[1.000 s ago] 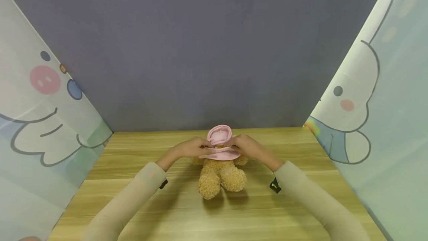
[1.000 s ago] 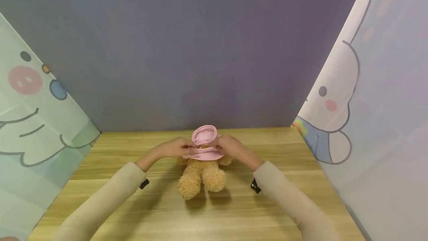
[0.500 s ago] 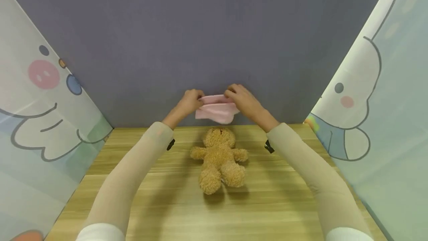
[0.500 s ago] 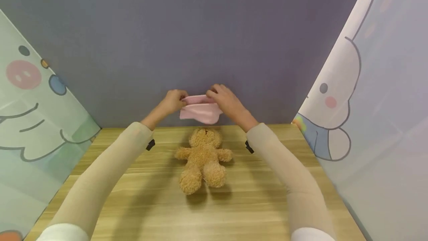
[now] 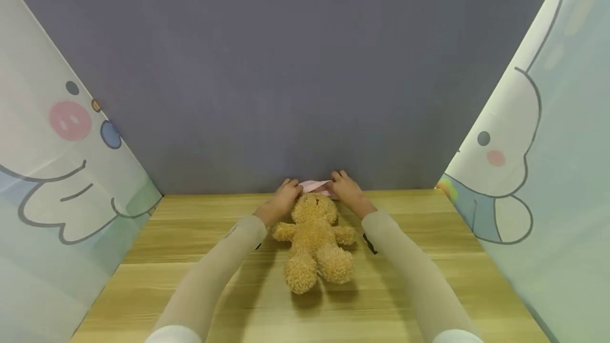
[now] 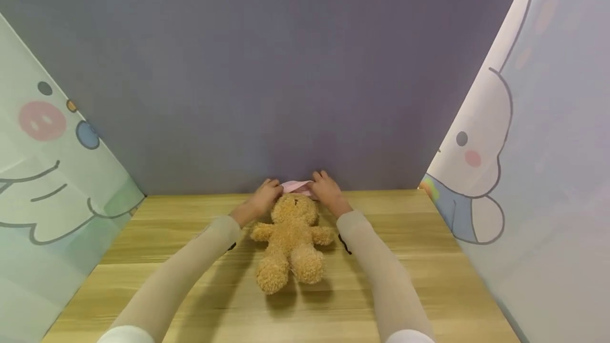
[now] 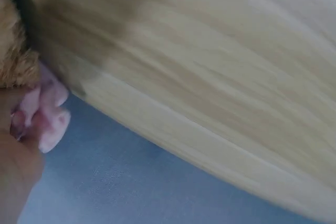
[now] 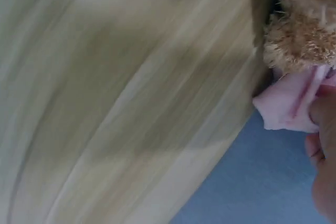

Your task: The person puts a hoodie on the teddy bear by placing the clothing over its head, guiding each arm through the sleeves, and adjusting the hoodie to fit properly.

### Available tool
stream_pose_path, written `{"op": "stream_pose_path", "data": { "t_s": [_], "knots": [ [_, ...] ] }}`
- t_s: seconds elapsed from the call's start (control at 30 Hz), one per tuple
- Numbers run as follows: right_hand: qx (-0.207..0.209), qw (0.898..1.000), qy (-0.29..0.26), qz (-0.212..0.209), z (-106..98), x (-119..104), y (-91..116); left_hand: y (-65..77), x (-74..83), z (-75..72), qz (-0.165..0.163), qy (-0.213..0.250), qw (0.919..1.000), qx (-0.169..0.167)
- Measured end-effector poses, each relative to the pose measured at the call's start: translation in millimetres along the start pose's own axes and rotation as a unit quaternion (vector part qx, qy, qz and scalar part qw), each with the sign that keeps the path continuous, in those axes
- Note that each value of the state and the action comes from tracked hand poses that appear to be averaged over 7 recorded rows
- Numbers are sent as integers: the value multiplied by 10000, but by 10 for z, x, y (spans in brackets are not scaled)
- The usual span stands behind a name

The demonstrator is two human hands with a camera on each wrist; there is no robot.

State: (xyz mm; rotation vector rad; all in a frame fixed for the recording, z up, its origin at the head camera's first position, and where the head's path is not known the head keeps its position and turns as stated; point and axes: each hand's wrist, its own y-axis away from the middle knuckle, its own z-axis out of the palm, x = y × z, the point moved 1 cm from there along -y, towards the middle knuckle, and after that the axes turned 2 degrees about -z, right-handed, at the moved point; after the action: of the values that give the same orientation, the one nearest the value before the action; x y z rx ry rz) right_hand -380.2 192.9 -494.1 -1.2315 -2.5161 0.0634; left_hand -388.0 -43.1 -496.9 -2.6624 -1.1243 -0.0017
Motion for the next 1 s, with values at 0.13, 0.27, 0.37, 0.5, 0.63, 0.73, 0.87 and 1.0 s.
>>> {"op": "stream_pose_path", "data": {
  "t_s": [0.13,0.27,0.37,0.5,0.63,0.73,0.87,1.0],
  "knots": [
    [-200,9953,-664,672,90,-100,23,-51,52,64,-911,476,9947,71],
    [-216,9941,-973,429,94,-187,-14,-59,45,34,-1544,342,9870,-303],
    [-297,9945,-978,228,85,-222,-3,-21,37,13,-1578,208,9861,-467],
    [-424,9946,-948,-60,49,-197,84,51,11,12,-1152,527,9907,-498],
    [-586,9868,-1472,-348,-15,-97,216,127,-68,11,-450,1070,9917,-556],
    [-677,9730,-2147,-502,-67,-15,297,194,-148,-19,-116,1694,9813,-910],
    [-698,9599,-2641,-637,-86,39,319,306,-244,-79,-83,2893,9429,-1648],
    [-297,9637,-2593,-557,-62,-11,319,392,-256,-89,-446,3614,9118,-1899]
  ]
}}
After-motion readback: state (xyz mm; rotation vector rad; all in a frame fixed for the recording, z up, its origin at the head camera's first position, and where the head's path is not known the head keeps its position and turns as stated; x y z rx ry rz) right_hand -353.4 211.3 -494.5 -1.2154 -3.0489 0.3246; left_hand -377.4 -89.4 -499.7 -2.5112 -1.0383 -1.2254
